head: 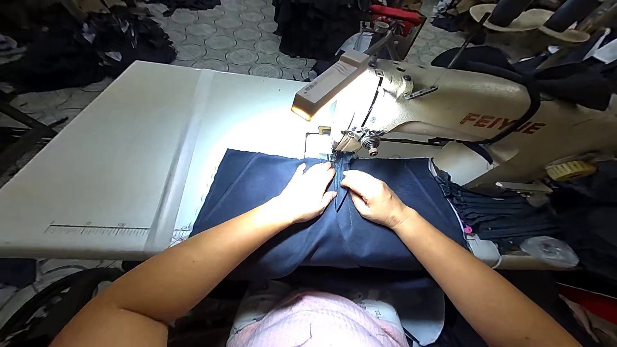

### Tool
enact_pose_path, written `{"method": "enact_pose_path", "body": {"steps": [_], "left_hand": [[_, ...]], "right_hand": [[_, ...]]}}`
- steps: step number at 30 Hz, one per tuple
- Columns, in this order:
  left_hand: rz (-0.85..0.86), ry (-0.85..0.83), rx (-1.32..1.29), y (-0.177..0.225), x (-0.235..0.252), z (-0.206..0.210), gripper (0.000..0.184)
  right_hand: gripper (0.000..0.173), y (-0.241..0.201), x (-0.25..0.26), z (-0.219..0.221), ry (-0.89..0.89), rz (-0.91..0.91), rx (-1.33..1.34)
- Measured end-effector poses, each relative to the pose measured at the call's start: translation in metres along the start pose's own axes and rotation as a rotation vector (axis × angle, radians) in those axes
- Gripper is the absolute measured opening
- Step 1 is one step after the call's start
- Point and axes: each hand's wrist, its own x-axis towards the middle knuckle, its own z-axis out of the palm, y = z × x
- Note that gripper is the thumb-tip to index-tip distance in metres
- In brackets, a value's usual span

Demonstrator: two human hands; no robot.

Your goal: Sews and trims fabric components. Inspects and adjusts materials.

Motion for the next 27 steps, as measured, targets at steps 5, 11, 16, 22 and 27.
{"method": "enact_pose_path", "body": {"steps": [5, 11, 16, 22, 27], "left_hand": [[-0.354, -0.032, 0.056, 0.036, -0.061, -0.013, 0.075], [-0.098, 0.04, 0.119, -0.034, -0.104, -0.009, 0.076], [-0.161, -0.032, 0.13, -0.022, -0.106, -0.017, 0.067], [-0.128, 0.105, 0.132, -0.035, -0.112, 0.001, 0.073], [0.013, 0.174, 0.084, 0.01, -0.111, 0.013, 0.076]], "right_hand": [[0.038, 0.002, 0.003, -0.003, -0.129, -0.025, 0.023], [0.039, -0.012, -0.004, -0.006, -0.15, -0.025, 0.104], [0.026, -0.067, -0.015, -0.006, -0.199, -0.079, 0.184], [0.016, -0.117, -0.057, 0.003, -0.121, -0.06, 0.338], [0.021, -0.128, -0.07, -0.01, -0.036, -0.046, 0.399]]}}
